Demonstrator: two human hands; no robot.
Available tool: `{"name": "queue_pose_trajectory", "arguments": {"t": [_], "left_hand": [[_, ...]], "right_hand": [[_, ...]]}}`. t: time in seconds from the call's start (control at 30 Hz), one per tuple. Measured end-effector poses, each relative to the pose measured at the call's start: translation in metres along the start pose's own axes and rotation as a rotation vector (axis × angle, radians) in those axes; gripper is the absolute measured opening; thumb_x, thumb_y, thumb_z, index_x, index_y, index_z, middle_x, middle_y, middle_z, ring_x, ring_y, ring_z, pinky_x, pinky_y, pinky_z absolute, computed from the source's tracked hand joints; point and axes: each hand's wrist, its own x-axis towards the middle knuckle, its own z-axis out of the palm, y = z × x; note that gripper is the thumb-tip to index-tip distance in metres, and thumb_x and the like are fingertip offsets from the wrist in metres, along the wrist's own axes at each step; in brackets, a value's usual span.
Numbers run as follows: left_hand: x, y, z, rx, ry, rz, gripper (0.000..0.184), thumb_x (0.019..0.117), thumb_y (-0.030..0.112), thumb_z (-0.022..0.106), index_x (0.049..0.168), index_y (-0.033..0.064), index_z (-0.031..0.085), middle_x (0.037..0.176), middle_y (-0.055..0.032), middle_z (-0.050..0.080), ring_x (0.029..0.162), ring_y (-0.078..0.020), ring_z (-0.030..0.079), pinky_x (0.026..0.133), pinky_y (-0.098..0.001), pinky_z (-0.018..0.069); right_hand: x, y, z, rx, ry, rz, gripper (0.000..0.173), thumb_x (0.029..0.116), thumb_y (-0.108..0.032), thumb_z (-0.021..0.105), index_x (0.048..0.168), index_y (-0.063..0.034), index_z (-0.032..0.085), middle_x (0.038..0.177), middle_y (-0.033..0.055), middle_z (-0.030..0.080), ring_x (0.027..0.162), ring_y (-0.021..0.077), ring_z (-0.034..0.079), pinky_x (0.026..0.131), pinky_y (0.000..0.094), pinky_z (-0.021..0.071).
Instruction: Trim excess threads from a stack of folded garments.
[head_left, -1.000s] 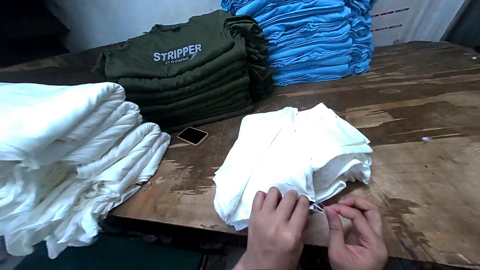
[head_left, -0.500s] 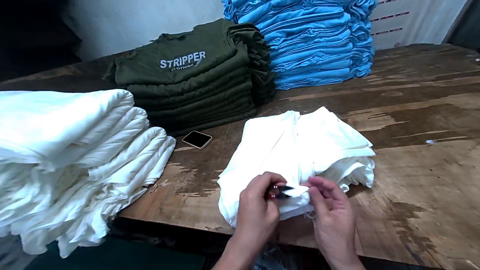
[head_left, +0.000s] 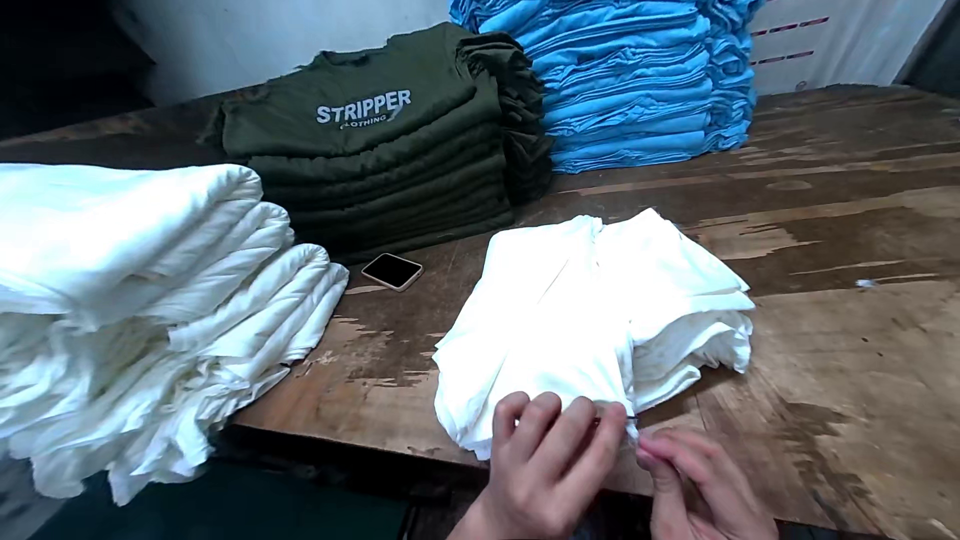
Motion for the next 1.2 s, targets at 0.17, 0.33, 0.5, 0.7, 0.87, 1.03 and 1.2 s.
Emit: {"name": "queue_pose_trajectory", "arguments": {"t": [0.17,0.33,0.5,0.7,0.87,1.03,1.2], "left_hand": [[-0.001,-0.008,0.005,0.002,0.004,0.077,0.021,0.0958,0.018,0.067,0.115,0.0188,0.073,0.102,0.0015,0.070,0.090,-0.0152,0.055,0.084,-0.0337,0.0396],[0.000,-0.008,-0.004,-0.004,-0.014,-0.081,0.022,0.0961,0.031,0.070,0.116,0.0220,0.073,0.099,0.0021,0.070,0.088,-0.0148,0.058,0.084,-0.0357,0.0427],[0.003,-0.035,-0.032,-0.064,-0.157,-0.282,0.017,0.0846,0.018,0.068,0.101,0.0194,0.073,0.083,0.0018,0.063,0.080,-0.0123,0.061,0.075,-0.0323,0.0505],[0.005,-0.041,-0.064,-0.055,-0.417,-0.275,0.029,0.0943,0.042,0.069,0.116,0.0235,0.073,0.095,0.0009,0.066,0.088,-0.0158,0.063,0.078,-0.0393,0.0520],[0.002,0.006,-0.036,0.088,-0.079,-0.032,0.020,0.0996,0.026,0.065,0.119,0.0232,0.068,0.104,0.0017,0.066,0.094,-0.0157,0.056,0.090,-0.0342,0.0391],[-0.007,0.000,-0.004,0.104,0.001,0.100,0.018,0.0989,0.019,0.064,0.115,0.0164,0.072,0.101,-0.0012,0.068,0.091,-0.0172,0.054,0.086,-0.0344,0.0388],[0.004,-0.017,-0.015,0.026,-0.210,-0.133,0.018,0.0924,0.027,0.069,0.108,0.0183,0.074,0.088,-0.0022,0.068,0.081,-0.0204,0.063,0.073,-0.0412,0.0487]], "right_hand": [[0.001,0.001,0.001,0.062,0.003,0.050,0.004,0.0956,-0.019,0.074,0.100,-0.0169,0.074,0.099,-0.0062,0.070,0.093,0.0043,0.069,0.082,0.0197,0.0604],[0.011,0.013,0.005,-0.134,-0.075,0.042,0.040,0.0897,-0.036,0.078,0.124,-0.0177,0.071,0.114,0.0042,0.061,0.106,0.0087,0.060,0.090,0.0229,0.0538],[0.012,0.025,0.007,-0.104,-0.001,-0.020,0.006,0.0938,-0.037,0.075,0.094,-0.0315,0.077,0.103,-0.0073,0.060,0.106,0.0042,0.057,0.096,0.0216,0.0462],[0.011,0.020,0.003,-0.107,0.035,-0.036,0.006,0.0939,-0.034,0.075,0.096,-0.0292,0.078,0.100,-0.0074,0.059,0.101,0.0030,0.056,0.093,0.0198,0.0455],[0.004,0.006,0.002,-0.235,0.034,-0.128,0.009,0.0925,-0.037,0.073,0.097,-0.0288,0.075,0.100,-0.0091,0.056,0.105,0.0028,0.053,0.097,0.0225,0.0418],[0.000,0.007,0.002,-0.261,0.012,-0.165,0.008,0.0908,-0.036,0.075,0.095,-0.0291,0.076,0.099,-0.0091,0.058,0.105,0.0055,0.054,0.098,0.0264,0.0418],[0.009,0.022,-0.001,-0.386,-0.080,-0.035,0.029,0.0919,-0.044,0.070,0.107,-0.0185,0.072,0.108,0.0033,0.066,0.108,0.0174,0.060,0.098,0.0386,0.0460]]}}
